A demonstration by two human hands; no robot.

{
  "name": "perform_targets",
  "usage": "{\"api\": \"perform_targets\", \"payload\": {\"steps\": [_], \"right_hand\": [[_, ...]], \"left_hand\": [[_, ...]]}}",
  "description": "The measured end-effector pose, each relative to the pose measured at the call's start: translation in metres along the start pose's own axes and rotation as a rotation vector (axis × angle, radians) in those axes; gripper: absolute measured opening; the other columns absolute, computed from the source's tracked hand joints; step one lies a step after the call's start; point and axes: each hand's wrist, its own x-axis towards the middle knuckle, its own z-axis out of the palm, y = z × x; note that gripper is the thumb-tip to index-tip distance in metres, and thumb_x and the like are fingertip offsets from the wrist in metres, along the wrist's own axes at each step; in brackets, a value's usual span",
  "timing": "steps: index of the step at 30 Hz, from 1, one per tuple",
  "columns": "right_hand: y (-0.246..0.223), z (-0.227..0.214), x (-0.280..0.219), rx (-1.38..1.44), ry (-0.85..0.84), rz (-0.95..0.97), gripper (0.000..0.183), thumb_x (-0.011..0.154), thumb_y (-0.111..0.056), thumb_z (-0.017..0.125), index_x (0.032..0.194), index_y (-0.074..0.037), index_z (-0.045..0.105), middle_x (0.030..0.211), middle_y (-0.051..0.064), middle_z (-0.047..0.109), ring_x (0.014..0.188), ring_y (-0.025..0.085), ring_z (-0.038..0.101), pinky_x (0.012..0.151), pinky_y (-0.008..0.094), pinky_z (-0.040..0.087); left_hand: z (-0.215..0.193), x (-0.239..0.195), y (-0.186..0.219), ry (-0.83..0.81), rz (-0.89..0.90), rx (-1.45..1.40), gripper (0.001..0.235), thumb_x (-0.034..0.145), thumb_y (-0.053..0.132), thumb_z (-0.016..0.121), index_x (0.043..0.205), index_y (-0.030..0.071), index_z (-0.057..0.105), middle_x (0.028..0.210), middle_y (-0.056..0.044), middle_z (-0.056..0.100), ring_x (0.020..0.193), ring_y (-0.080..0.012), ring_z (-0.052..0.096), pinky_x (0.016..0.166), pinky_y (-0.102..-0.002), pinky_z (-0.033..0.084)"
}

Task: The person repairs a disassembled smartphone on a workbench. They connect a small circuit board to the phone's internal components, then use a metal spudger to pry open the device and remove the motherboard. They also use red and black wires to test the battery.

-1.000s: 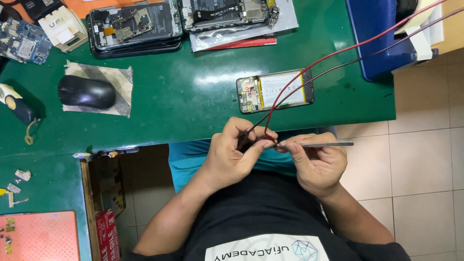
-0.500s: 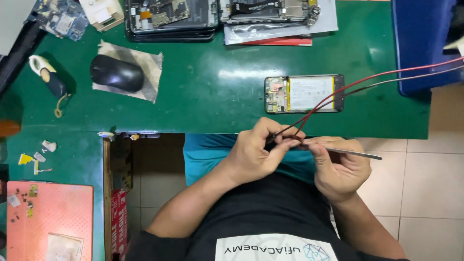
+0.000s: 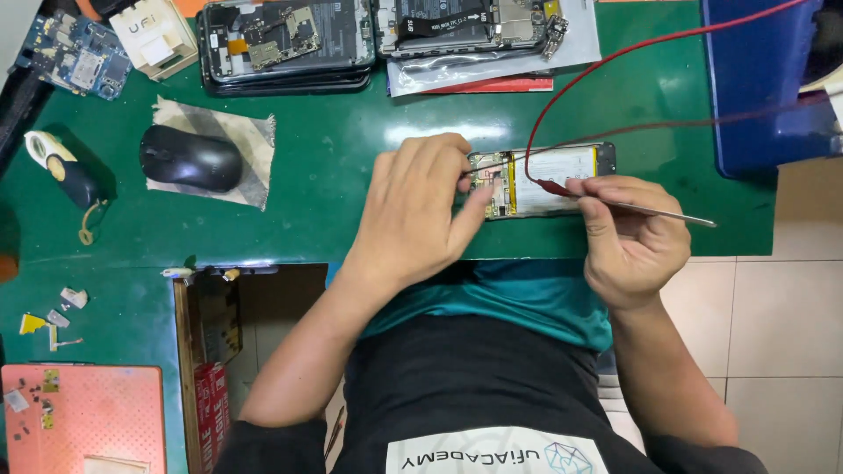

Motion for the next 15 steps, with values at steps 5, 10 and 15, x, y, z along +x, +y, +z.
{"api": "perform_targets", "payload": {"steps": [5,10,15], "right_hand": [[0.002,-0.005,-0.005,-0.073,0.06,0.174,0.017,0.088,0.0,0.053,0.092,-0.002,0.036,0.083,0.023,0.052,0.079,0.03,0.059,0.068,0.033,0.053],[0.002,-0.002,0.001,-0.04,-0.001,0.194,0.016,0.088,0.003,0.047,0.094,0.0,0.033,0.084,0.026,0.05,0.078,0.034,0.058,0.074,0.038,0.054],[0.006,0.003,0.012,-0.212,-0.024,0.191,0.014,0.089,0.004,0.049,0.096,0.005,0.037,0.086,0.024,0.053,0.081,0.03,0.059,0.072,0.031,0.051]], "left_hand": [[0.008,0.006,-0.009,-0.267,0.123,0.111,0.051,0.058,0.043,0.074,0.082,0.007,0.045,0.107,-0.007,0.056,0.1,-0.0238,0.049,0.087,-0.039,0.028],[0.02,0.017,-0.02,-0.247,0.166,0.004,0.052,0.062,0.041,0.072,0.088,0.005,0.047,0.087,-0.004,0.055,0.091,-0.0249,0.051,0.081,-0.038,0.031],[0.021,0.029,-0.015,-0.229,0.177,-0.027,0.059,0.059,0.042,0.074,0.096,0.003,0.049,0.088,-0.004,0.058,0.09,-0.0238,0.052,0.082,-0.037,0.032]]}}
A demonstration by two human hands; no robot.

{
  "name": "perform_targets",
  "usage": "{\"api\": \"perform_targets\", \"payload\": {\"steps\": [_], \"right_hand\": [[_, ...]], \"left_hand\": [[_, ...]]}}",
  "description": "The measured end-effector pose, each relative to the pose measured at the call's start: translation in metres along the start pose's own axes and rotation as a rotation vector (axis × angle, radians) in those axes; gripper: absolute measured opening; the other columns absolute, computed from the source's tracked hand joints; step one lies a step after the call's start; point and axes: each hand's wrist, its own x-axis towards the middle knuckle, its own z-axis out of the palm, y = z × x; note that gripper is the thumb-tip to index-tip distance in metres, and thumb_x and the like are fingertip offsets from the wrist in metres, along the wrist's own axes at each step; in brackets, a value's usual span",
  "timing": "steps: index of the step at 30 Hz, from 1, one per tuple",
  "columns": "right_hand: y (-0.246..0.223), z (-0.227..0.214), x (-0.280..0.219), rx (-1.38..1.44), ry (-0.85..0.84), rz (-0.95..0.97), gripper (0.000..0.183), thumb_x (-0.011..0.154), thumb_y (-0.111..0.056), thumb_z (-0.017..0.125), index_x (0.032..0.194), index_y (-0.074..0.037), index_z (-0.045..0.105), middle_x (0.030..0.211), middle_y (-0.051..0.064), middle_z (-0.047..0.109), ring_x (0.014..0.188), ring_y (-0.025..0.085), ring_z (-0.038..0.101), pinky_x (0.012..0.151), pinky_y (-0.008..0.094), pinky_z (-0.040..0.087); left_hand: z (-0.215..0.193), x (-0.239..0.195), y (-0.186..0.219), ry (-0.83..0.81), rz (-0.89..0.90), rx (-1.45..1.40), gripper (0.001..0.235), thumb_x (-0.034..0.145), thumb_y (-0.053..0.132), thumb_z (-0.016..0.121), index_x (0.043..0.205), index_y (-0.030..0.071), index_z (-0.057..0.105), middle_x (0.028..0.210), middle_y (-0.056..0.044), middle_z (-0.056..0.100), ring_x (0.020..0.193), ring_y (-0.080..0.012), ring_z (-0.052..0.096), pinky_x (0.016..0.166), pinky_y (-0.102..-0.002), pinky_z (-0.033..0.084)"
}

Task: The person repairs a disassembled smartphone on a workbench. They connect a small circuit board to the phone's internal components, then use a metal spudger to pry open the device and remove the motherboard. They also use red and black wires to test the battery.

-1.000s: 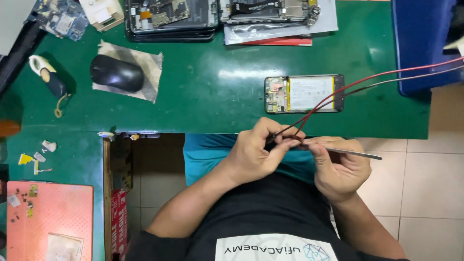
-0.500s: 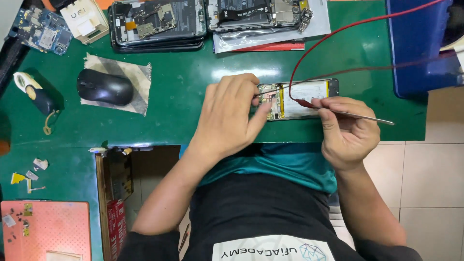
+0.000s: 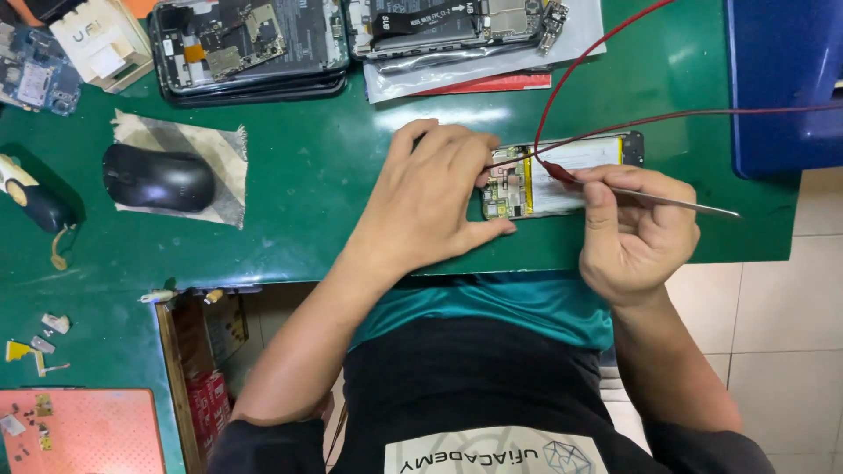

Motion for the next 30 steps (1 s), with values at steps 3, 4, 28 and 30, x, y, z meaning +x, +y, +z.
{"api": "perform_targets", "payload": {"steps": [3,4,28,30], "right_hand": [[0.002,0.003,0.007,-0.001,-0.046,-0.119,0.012,0.087,0.007,0.049,0.092,0.006,0.038,0.083,0.025,0.053,0.077,0.032,0.059,0.076,0.036,0.05],[0.004,0.004,0.006,0.023,-0.048,-0.126,0.012,0.086,0.008,0.049,0.092,0.006,0.038,0.082,0.025,0.052,0.075,0.032,0.059,0.073,0.036,0.051],[0.014,0.011,0.009,-0.031,-0.087,-0.154,0.011,0.084,0.009,0.05,0.088,0.008,0.04,0.078,0.026,0.052,0.071,0.034,0.061,0.069,0.038,0.054],[0.013,0.011,0.01,-0.013,-0.093,-0.153,0.011,0.084,0.01,0.049,0.088,0.008,0.04,0.078,0.026,0.051,0.072,0.036,0.061,0.069,0.039,0.054]], "left_hand": [[-0.013,0.004,0.006,0.016,-0.058,-0.135,0.051,0.075,0.05,0.052,0.093,0.002,0.05,0.085,-0.003,0.055,0.096,-0.0255,0.051,0.083,-0.038,0.034],[-0.016,0.005,0.005,0.034,-0.071,-0.237,0.029,0.079,0.031,0.046,0.084,0.002,0.048,0.086,-0.006,0.05,0.086,-0.0257,0.045,0.077,-0.037,0.034],[0.015,-0.002,-0.005,0.118,-0.062,-0.516,0.013,0.083,0.006,0.057,0.094,0.0,0.055,0.09,-0.011,0.061,0.077,-0.0195,0.06,0.071,-0.026,0.05],[0.016,-0.002,-0.006,0.098,-0.063,-0.502,0.014,0.084,0.007,0.057,0.096,0.001,0.055,0.092,-0.011,0.061,0.081,-0.0208,0.06,0.073,-0.027,0.049]]}}
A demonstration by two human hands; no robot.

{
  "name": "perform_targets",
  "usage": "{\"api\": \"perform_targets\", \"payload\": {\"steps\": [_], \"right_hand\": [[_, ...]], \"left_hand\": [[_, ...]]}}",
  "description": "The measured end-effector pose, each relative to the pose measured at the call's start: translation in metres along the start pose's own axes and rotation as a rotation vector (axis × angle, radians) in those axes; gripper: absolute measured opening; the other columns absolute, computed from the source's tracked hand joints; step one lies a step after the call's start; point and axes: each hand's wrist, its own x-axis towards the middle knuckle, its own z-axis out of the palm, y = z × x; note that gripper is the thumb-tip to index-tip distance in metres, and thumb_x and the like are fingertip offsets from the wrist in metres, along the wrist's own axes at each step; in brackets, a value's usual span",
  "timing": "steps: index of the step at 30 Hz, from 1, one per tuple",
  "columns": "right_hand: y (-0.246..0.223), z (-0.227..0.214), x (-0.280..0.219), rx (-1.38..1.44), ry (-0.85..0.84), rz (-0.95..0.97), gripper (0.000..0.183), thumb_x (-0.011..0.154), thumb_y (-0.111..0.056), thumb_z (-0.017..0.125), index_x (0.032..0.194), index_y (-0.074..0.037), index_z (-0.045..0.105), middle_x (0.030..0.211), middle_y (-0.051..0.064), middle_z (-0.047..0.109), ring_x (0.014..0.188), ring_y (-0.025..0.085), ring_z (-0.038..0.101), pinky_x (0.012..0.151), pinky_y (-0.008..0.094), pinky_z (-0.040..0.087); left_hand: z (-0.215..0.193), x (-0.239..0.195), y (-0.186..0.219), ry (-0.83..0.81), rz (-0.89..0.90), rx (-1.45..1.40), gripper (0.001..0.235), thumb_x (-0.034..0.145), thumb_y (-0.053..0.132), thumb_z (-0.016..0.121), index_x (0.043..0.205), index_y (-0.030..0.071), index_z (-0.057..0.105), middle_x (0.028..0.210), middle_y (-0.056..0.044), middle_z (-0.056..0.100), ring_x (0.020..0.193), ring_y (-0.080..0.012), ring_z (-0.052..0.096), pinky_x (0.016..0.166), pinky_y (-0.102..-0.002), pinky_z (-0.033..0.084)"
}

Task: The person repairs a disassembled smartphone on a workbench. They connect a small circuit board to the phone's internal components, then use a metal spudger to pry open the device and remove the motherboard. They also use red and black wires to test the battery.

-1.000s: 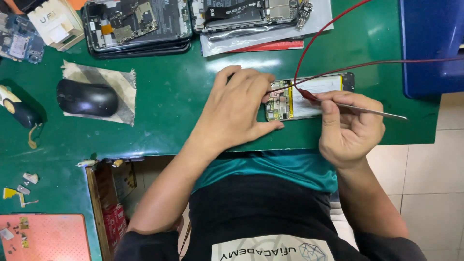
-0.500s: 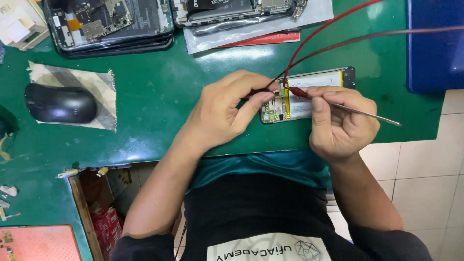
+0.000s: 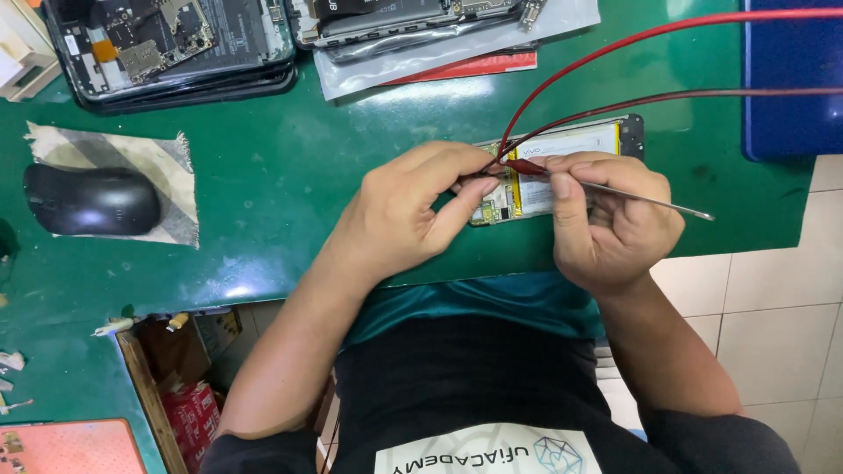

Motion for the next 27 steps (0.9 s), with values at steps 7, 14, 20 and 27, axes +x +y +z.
{"api": "perform_targets", "payload": {"steps": [7,14,20,27], "right_hand": [[-0.0003,0.0001,0.0011,-0.026,-0.019,-0.017,0.011,0.083,0.011,0.051,0.087,0.009,0.041,0.077,0.026,0.052,0.072,0.035,0.062,0.069,0.039,0.054],[0.0,-0.0004,-0.0031,-0.119,0.001,0.003,0.008,0.083,0.009,0.055,0.083,0.011,0.047,0.079,0.025,0.056,0.073,0.032,0.062,0.068,0.034,0.053],[0.0007,-0.0005,-0.0015,-0.11,-0.031,-0.019,0.008,0.084,0.007,0.054,0.086,0.009,0.046,0.078,0.024,0.057,0.073,0.03,0.062,0.066,0.032,0.052],[0.0009,0.0007,0.0006,-0.09,-0.045,-0.036,0.007,0.083,0.008,0.053,0.084,0.01,0.047,0.078,0.024,0.058,0.072,0.031,0.062,0.068,0.034,0.052]], "left_hand": [[0.0007,0.0012,-0.0007,0.009,0.056,0.036,0.015,0.085,0.004,0.056,0.098,-0.002,0.054,0.093,-0.013,0.06,0.085,-0.0239,0.06,0.077,-0.03,0.049],[-0.0001,0.0042,0.0027,0.008,0.138,0.04,0.011,0.087,0.002,0.053,0.096,-0.004,0.051,0.09,-0.014,0.057,0.079,-0.0264,0.056,0.075,-0.034,0.047],[0.0001,0.0039,0.0027,0.007,0.153,0.023,0.012,0.086,0.0,0.053,0.098,-0.005,0.052,0.091,-0.016,0.057,0.081,-0.0275,0.057,0.076,-0.035,0.047],[0.0001,0.0041,0.0024,0.005,0.156,0.038,0.012,0.086,0.0,0.053,0.098,-0.004,0.052,0.09,-0.015,0.057,0.08,-0.0273,0.056,0.075,-0.034,0.047]]}}
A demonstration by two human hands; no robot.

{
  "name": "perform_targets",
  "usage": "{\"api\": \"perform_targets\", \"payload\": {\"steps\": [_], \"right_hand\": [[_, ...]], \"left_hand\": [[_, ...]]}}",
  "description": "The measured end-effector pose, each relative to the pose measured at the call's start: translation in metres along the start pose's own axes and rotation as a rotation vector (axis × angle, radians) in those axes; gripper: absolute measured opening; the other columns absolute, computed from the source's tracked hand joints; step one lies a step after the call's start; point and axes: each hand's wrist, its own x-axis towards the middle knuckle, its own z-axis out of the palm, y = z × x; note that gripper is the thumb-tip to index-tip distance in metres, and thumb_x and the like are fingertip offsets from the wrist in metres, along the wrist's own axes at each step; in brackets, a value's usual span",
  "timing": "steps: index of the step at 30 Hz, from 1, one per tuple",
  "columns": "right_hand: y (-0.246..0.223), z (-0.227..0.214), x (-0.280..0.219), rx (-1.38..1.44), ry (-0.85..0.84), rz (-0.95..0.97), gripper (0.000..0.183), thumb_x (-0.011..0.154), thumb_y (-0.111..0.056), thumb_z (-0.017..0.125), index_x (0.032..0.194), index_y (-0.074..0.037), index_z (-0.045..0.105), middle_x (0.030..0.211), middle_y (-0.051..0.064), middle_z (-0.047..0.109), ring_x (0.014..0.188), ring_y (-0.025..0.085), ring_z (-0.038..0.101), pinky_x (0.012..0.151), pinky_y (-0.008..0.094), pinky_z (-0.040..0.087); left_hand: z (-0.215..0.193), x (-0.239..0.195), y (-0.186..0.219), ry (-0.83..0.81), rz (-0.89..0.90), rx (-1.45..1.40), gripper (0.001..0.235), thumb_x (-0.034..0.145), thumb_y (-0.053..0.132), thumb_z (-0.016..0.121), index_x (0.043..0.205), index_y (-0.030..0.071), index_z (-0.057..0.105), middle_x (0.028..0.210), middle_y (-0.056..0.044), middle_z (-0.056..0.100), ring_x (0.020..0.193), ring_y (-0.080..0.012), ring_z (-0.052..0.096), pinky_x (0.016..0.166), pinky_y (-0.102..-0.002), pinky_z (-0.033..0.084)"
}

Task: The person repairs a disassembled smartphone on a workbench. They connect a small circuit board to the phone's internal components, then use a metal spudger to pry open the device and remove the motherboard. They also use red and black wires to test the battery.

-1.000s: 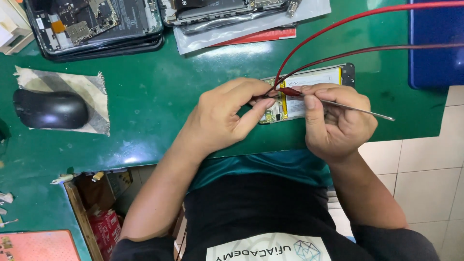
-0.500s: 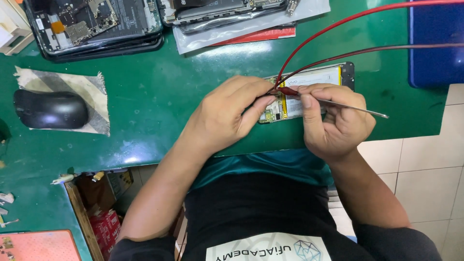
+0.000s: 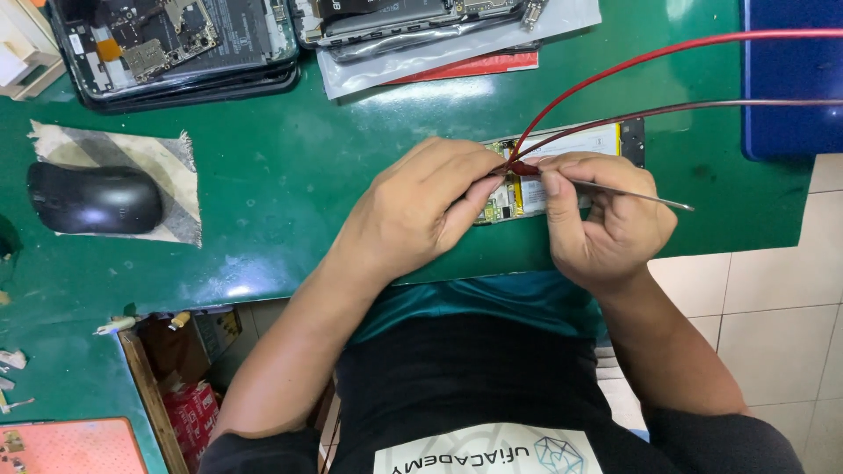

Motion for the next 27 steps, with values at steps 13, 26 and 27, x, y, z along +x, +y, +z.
{"api": "perform_targets", "payload": {"steps": [13,26,27], "right_hand": [[0.002,0.001,-0.002,0.037,0.006,0.027,0.008,0.082,0.009,0.054,0.084,0.01,0.046,0.077,0.024,0.055,0.071,0.032,0.061,0.069,0.036,0.052],[-0.004,-0.002,-0.009,-0.28,0.117,-0.091,0.008,0.074,-0.008,0.061,0.078,-0.003,0.056,0.078,0.004,0.063,0.067,0.015,0.062,0.065,0.023,0.048],[-0.003,-0.003,-0.003,-0.286,0.151,-0.141,0.008,0.074,-0.008,0.061,0.078,-0.003,0.056,0.078,0.004,0.063,0.067,0.015,0.062,0.065,0.023,0.048]], "left_hand": [[0.0,0.0,0.0,0.01,0.015,-0.013,0.013,0.086,0.0,0.053,0.098,-0.005,0.052,0.09,-0.015,0.057,0.08,-0.0271,0.057,0.075,-0.034,0.047],[0.004,-0.009,0.01,0.134,0.093,0.059,0.014,0.081,0.008,0.054,0.091,-0.001,0.055,0.086,-0.013,0.061,0.077,-0.0261,0.059,0.072,-0.032,0.046],[0.001,-0.002,0.013,0.15,0.146,0.083,0.014,0.081,0.008,0.054,0.091,-0.001,0.055,0.086,-0.013,0.061,0.077,-0.0261,0.059,0.072,-0.032,0.046]]}}
